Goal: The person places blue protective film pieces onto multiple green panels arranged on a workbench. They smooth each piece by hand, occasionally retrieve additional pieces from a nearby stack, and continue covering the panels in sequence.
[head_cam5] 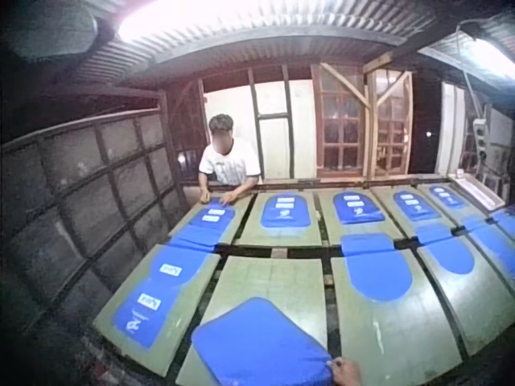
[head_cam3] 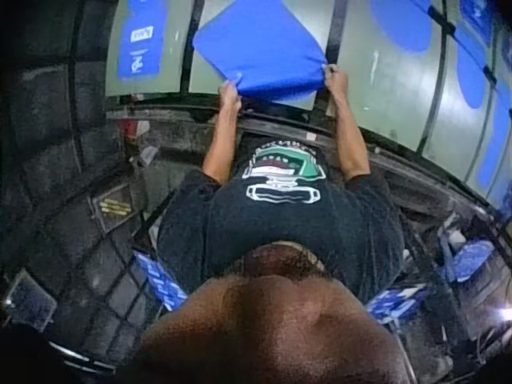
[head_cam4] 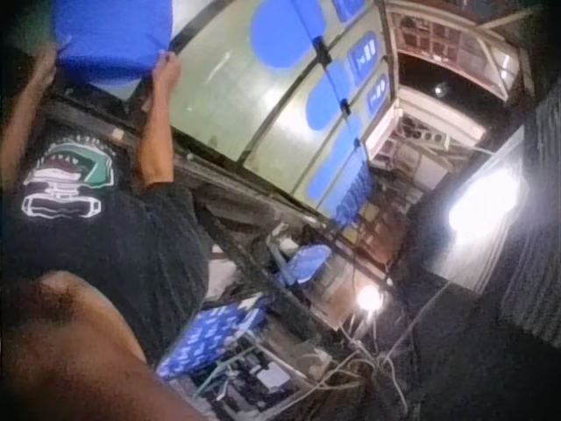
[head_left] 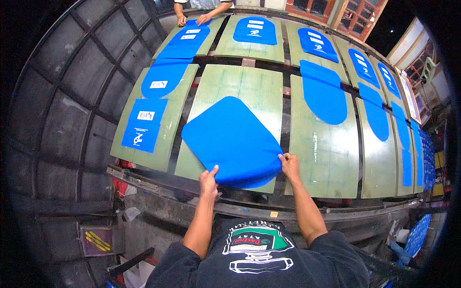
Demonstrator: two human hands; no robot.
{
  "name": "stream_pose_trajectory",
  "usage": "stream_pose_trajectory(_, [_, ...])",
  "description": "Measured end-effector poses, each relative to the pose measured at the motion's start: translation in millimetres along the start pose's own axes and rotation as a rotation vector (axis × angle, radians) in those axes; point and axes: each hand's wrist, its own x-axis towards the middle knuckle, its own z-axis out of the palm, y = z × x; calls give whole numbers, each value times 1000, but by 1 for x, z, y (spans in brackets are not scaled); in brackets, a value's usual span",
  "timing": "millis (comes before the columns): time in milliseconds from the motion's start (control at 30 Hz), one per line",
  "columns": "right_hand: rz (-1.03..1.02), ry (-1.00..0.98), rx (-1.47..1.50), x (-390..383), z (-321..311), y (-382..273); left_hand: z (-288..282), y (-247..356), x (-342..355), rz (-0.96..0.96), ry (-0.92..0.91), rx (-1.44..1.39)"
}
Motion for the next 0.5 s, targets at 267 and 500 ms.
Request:
stream_pose_trajectory(267, [17, 261, -66, 6, -2, 4, -13, 26, 28, -287, -107, -35])
stream_pose_trajectory(500, [84, 437, 154, -22, -58, -102, -24, 15, 55, -388, -179, 97])
